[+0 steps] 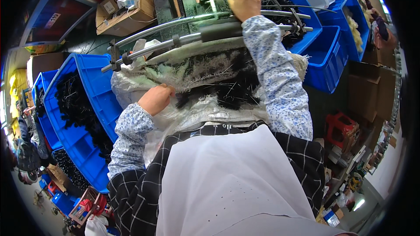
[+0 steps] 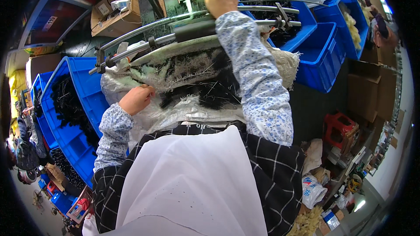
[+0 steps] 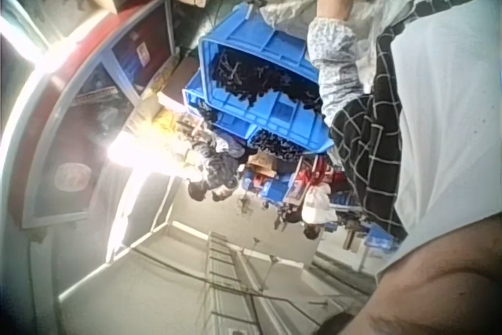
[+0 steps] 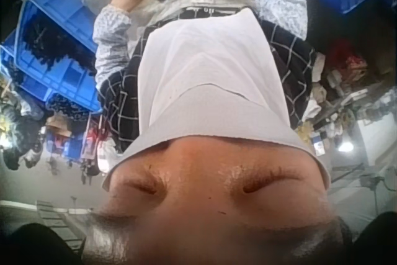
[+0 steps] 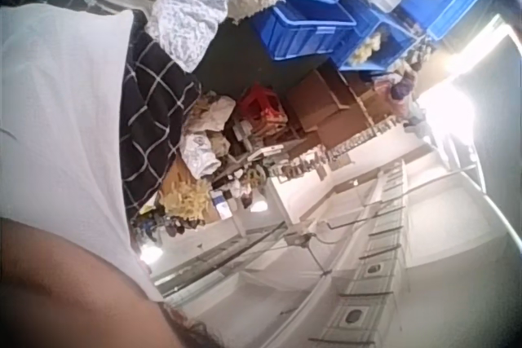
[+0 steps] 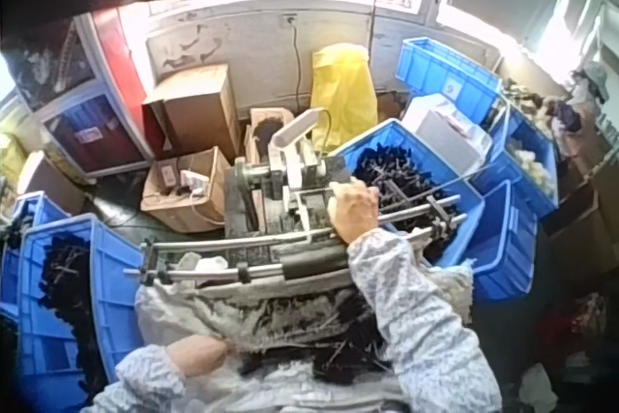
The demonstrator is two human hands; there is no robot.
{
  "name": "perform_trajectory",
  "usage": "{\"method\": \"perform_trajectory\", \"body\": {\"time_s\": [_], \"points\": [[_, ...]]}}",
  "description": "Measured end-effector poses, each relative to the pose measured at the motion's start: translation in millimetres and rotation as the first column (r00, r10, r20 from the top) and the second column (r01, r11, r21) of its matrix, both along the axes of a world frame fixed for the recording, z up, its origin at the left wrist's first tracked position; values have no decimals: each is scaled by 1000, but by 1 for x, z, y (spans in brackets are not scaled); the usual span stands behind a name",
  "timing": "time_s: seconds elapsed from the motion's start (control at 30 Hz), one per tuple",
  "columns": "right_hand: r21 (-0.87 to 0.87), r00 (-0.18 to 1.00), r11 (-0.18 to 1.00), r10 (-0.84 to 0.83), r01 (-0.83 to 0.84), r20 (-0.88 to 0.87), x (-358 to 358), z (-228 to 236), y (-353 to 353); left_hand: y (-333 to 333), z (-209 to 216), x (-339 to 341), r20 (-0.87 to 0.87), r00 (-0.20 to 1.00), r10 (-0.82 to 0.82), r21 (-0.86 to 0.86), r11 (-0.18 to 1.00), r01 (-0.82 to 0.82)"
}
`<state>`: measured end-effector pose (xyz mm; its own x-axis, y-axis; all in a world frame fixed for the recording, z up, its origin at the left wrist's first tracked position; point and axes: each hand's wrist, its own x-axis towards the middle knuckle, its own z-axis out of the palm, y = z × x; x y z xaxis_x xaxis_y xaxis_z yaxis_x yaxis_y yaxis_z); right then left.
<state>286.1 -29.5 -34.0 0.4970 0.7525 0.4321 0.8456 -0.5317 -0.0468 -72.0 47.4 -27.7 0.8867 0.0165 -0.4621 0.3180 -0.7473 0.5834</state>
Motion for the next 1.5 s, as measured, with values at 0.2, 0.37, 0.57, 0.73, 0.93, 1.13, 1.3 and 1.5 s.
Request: {"method": "perform_trajectory", "body": {"time_s": [0.2,0.37,0.57,0.73,0.93,1.13,1.3,1.5], "points": [[-49,999,999,3,-6,-54,62,3,-19,19,31,-1,192,972,139,-82,989,-125],[-182,976,982,16,-56,-215,73,33,-24,29,66,8,252,842,477,-371,851,-372],[-26,994,997,69,-72,-87,6,62,-58,-10,41,50,356,563,745,-657,628,-416],[-25,599,918,238,-397,-764,-137,74,-79,-47,32,87,540,372,755,-610,656,-444],[-22,978,989,143,-148,-152,-64,43,-43,-45,12,41,508,721,472,-336,879,-339],[-122,999,992,-21,17,-34,-1,14,-12,-67,-47,-5,-200,978,62,181,983,-26],[-56,997,997,43,-47,-59,5,6,-7,-72,-53,-4,-128,991,37,225,974,-7],[-62,996,996,53,-57,-78,8,1,-4,-61,-29,-10,-29,1000,0,225,974,6]]}}
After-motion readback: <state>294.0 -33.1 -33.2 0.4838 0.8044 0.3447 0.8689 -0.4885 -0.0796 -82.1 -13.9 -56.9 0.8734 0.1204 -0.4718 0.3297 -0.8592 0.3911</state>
